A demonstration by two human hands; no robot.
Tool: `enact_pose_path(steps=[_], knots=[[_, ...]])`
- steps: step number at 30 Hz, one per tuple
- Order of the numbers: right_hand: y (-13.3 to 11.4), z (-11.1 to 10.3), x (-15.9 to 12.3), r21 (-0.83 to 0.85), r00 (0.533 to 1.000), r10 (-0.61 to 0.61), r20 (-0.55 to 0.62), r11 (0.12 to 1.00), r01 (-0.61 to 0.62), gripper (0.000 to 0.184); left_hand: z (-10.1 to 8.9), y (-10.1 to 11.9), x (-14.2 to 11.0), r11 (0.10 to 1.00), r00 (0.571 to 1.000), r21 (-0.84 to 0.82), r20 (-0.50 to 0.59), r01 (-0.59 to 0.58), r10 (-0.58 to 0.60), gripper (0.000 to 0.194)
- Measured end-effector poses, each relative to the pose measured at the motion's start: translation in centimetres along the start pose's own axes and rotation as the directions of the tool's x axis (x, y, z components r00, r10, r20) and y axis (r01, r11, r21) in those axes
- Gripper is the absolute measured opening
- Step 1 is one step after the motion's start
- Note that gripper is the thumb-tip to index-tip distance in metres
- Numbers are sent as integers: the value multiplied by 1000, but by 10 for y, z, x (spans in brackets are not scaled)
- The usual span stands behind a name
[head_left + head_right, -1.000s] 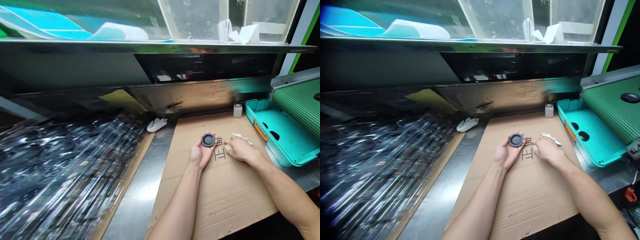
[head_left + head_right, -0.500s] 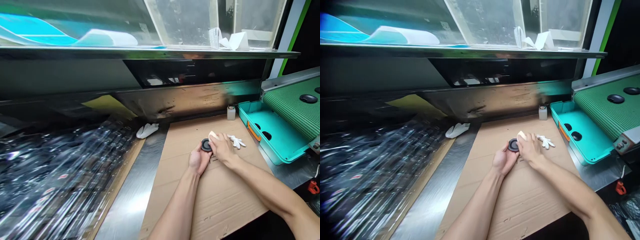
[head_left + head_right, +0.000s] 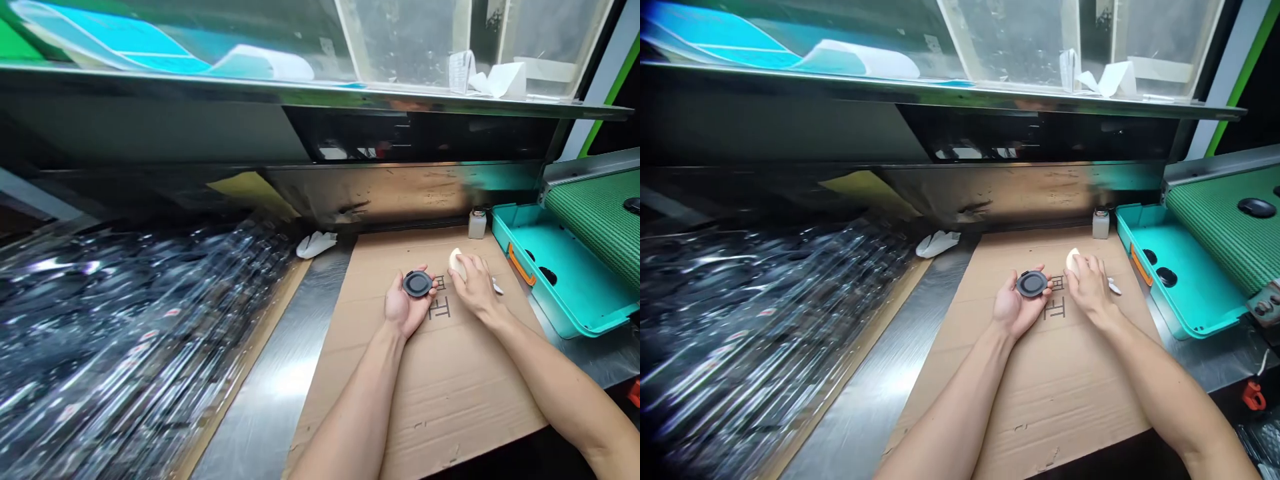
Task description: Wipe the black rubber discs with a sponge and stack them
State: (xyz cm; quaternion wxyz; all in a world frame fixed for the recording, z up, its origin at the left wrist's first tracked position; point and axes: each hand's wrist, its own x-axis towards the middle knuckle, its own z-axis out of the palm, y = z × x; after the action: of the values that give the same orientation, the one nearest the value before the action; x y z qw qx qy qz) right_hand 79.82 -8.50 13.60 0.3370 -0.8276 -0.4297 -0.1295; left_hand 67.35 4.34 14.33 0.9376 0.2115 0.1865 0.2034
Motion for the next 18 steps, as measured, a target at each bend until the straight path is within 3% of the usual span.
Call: enact_pose_path(steps=[7,11,14,16,18], knots=[[-9,-1,-4,-60,989,-71,132,995,79,33,7,10,-6,991,995,-98,-17,97,-99,47],[-10,-18,1,-314,992,77,100,948,-42,32,6,13,-9,975,986,-151,-6,162,-164,58],[0,-29,6,-448,958,220,185,886,-117,29,5,15,-10,972,984,-155,-2,174,-177,64],[6,-31,10,-427,934,248,257,896,-120,26,5,16,-10,974,984,-143,-5,175,-178,66],[6,-30,12,-315,948,171,270,946,-81,26,6,16,-10,980,985,-103,-13,171,-174,69]])
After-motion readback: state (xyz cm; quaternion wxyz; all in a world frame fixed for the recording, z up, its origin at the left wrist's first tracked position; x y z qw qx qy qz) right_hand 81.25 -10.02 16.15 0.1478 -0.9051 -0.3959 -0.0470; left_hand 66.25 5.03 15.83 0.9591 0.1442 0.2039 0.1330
